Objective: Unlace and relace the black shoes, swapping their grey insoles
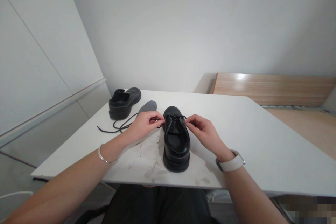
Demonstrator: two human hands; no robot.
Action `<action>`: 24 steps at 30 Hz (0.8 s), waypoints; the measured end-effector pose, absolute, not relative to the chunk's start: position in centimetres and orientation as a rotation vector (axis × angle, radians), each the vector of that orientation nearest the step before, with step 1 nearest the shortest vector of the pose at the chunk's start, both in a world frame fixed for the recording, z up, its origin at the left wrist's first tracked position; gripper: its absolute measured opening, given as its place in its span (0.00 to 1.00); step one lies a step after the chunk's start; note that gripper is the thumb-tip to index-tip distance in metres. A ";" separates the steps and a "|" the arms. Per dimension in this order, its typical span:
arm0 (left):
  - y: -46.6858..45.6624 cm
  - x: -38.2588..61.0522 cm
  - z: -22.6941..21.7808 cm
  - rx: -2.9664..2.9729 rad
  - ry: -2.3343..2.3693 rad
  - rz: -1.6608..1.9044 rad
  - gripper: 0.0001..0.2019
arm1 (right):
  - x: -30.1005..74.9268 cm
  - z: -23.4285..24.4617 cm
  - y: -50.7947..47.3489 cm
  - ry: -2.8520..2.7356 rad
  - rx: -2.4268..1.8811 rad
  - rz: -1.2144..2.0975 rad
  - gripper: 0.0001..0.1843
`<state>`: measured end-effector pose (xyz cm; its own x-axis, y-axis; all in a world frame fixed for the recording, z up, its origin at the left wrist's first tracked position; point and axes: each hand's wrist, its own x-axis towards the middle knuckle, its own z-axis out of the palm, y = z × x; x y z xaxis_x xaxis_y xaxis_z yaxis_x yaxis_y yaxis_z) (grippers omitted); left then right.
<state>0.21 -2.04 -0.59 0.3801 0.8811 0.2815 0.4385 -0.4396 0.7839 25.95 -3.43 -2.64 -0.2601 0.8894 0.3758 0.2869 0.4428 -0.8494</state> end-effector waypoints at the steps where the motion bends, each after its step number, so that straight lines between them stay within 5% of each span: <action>1: -2.0 0.3 -0.7 2.030 1.138 0.950 0.11 | 26.0 -2.8 -3.4 -1.766 -1.006 0.844 0.11; 24: -2.3 0.2 -2.1 2.253 1.067 1.161 0.08 | 26.1 -3.3 -4.0 -1.807 -1.031 0.466 0.06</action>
<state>0.25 -2.30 -2.07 0.3672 0.7728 0.5177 0.4507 -0.6347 0.6278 26.09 -3.98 -3.32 -0.1739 0.8132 0.5554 0.4433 0.5683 -0.6932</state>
